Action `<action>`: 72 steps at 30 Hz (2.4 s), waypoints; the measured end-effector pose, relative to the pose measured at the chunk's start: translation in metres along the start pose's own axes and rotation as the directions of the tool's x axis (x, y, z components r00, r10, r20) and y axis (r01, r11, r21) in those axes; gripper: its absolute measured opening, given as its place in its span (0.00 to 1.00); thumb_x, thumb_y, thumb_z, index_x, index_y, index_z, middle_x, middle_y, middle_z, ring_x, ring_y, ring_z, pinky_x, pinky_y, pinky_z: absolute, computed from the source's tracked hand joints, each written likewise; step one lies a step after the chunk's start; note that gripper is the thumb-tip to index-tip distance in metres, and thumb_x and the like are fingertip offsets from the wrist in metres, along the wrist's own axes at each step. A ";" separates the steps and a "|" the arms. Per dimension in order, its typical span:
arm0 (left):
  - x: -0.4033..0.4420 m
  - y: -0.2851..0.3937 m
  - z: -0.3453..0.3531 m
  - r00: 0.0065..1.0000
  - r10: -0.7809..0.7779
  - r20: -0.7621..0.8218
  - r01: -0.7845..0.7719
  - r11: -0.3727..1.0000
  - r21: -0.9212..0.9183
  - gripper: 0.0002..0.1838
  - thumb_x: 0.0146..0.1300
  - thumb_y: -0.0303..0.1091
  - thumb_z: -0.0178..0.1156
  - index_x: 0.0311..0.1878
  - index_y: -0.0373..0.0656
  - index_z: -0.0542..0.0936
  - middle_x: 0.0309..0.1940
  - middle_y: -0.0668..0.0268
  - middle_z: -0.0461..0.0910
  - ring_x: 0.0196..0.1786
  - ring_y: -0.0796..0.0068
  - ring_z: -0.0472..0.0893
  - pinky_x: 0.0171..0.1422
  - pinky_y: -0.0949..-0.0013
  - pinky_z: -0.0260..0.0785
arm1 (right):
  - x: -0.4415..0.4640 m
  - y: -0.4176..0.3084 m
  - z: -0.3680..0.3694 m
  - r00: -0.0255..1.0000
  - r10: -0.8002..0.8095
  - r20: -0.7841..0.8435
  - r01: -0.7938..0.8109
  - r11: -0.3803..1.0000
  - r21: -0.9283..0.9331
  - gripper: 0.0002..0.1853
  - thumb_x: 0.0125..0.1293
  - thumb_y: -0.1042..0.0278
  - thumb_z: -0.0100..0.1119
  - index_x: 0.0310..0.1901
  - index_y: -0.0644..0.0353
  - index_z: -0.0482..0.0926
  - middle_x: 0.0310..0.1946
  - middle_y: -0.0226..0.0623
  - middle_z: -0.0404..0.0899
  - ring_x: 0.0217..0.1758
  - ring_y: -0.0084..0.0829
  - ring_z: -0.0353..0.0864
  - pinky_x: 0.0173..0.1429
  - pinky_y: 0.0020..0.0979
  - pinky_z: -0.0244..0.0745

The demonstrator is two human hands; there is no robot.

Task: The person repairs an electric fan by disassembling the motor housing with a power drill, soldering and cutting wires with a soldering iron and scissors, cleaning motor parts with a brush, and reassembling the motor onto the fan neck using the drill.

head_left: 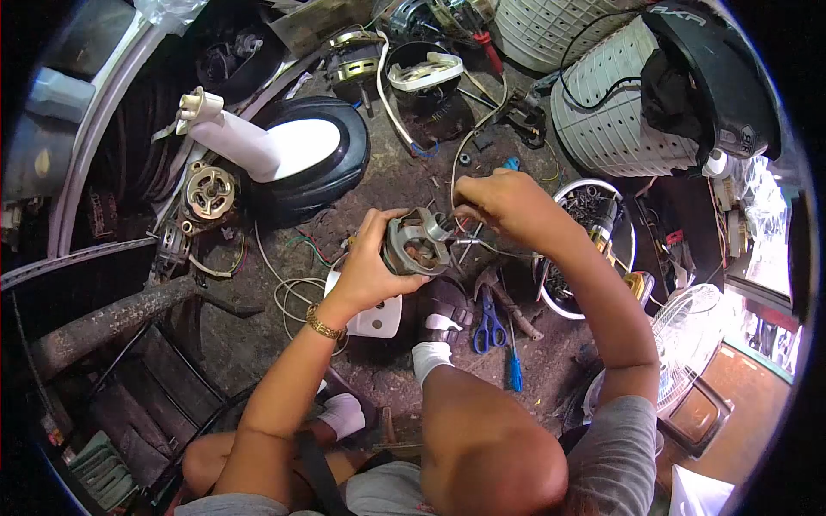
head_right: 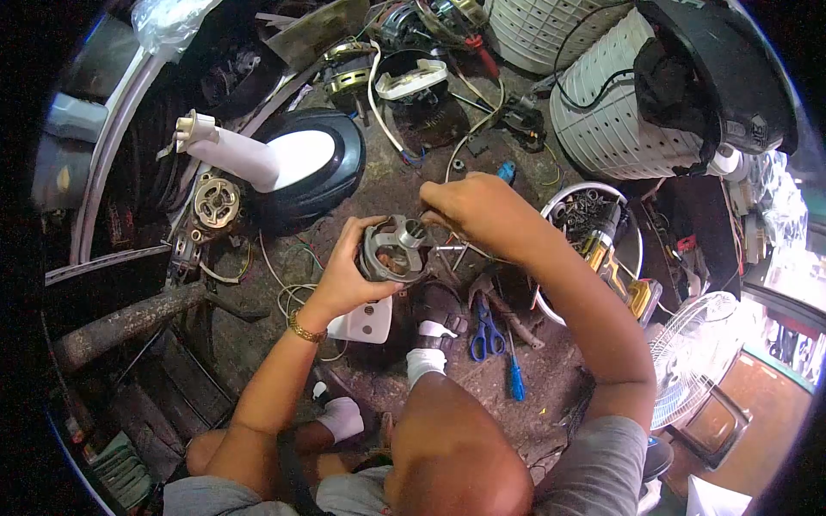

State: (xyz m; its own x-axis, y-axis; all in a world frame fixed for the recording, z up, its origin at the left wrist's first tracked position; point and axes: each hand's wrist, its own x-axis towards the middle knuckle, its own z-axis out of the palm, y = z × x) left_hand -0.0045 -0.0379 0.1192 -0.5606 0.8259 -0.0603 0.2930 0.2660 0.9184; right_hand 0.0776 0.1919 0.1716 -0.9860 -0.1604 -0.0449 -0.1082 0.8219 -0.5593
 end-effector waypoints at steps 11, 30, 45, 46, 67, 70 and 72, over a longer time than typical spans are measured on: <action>0.004 -0.002 0.008 1.000 0.029 -0.002 -0.028 0.997 0.066 0.42 0.31 0.37 0.75 0.56 0.37 0.70 0.44 0.57 0.69 0.51 0.56 0.72 0.57 0.60 0.65 | -0.009 0.003 0.008 0.996 -0.006 -0.093 0.003 1.000 -0.031 0.10 0.58 0.61 0.60 0.31 0.57 0.72 0.22 0.41 0.75 0.28 0.47 0.77 0.32 0.45 0.67; 0.010 0.035 0.056 0.898 -0.042 -0.438 0.095 0.991 0.098 0.44 0.37 0.41 0.74 0.59 0.35 0.65 0.47 0.52 0.67 0.53 0.51 0.68 0.58 0.55 0.62 | -0.045 -0.032 0.153 0.608 0.772 -0.188 0.066 0.187 0.980 0.44 0.53 0.60 0.66 0.67 0.62 0.51 0.56 0.40 0.66 0.53 0.29 0.72 0.56 0.29 0.69; 0.011 -0.060 -0.189 0.747 -0.092 -0.658 0.260 0.952 0.163 0.29 0.47 0.30 0.70 0.48 0.38 0.63 0.41 0.61 0.70 0.44 0.69 0.71 0.51 0.65 0.66 | -0.064 -0.040 0.035 0.742 0.491 -0.457 0.560 -0.079 0.825 0.45 0.55 0.28 0.49 0.60 0.66 0.65 0.46 0.53 0.71 0.47 0.52 0.78 0.55 0.50 0.72; 0.020 -0.071 -0.211 0.787 -0.047 -0.615 0.162 0.978 0.133 0.40 0.45 0.34 0.73 0.58 0.39 0.58 0.50 0.59 0.68 0.54 0.65 0.68 0.61 0.64 0.62 | -0.067 -0.039 0.026 0.787 0.419 -0.453 0.541 -0.112 0.834 0.43 0.58 0.31 0.48 0.61 0.65 0.63 0.46 0.54 0.71 0.45 0.52 0.79 0.54 0.53 0.73; 0.050 0.046 -0.132 0.508 -0.100 -0.856 -0.105 0.979 -0.176 0.30 0.46 0.29 0.74 0.52 0.39 0.71 0.45 0.62 0.77 0.45 0.72 0.77 0.51 0.69 0.71 | -0.078 -0.014 0.033 0.885 0.429 -0.179 0.318 -0.277 0.907 0.60 0.45 0.23 0.56 0.65 0.73 0.56 0.46 0.63 0.74 0.40 0.54 0.81 0.40 0.54 0.81; 0.050 0.047 -0.097 0.311 0.026 -0.950 -0.178 0.983 -0.032 0.30 0.43 0.27 0.75 0.49 0.39 0.69 0.44 0.62 0.75 0.45 0.68 0.75 0.50 0.66 0.68 | -0.079 -0.021 0.028 0.825 0.558 -0.090 0.231 -0.187 0.955 0.53 0.44 0.25 0.54 0.61 0.65 0.65 0.46 0.55 0.77 0.39 0.53 0.81 0.40 0.50 0.80; 0.052 0.025 -0.080 0.273 -0.009 -0.962 -0.110 0.993 -0.041 0.30 0.45 0.30 0.74 0.49 0.38 0.68 0.43 0.59 0.72 0.47 0.62 0.72 0.54 0.60 0.64 | -0.077 -0.018 0.016 0.765 0.640 -0.070 0.209 -0.144 0.967 0.46 0.48 0.30 0.55 0.60 0.62 0.67 0.47 0.50 0.77 0.42 0.50 0.80 0.43 0.49 0.80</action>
State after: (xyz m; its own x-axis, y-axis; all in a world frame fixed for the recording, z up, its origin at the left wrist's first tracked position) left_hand -0.0884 -0.0283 0.1699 -0.9008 -0.2553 0.3512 0.3210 0.1530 0.9346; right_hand 0.1572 0.1808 0.1718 -0.8324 0.4419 -0.3344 -0.0682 -0.6806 -0.7295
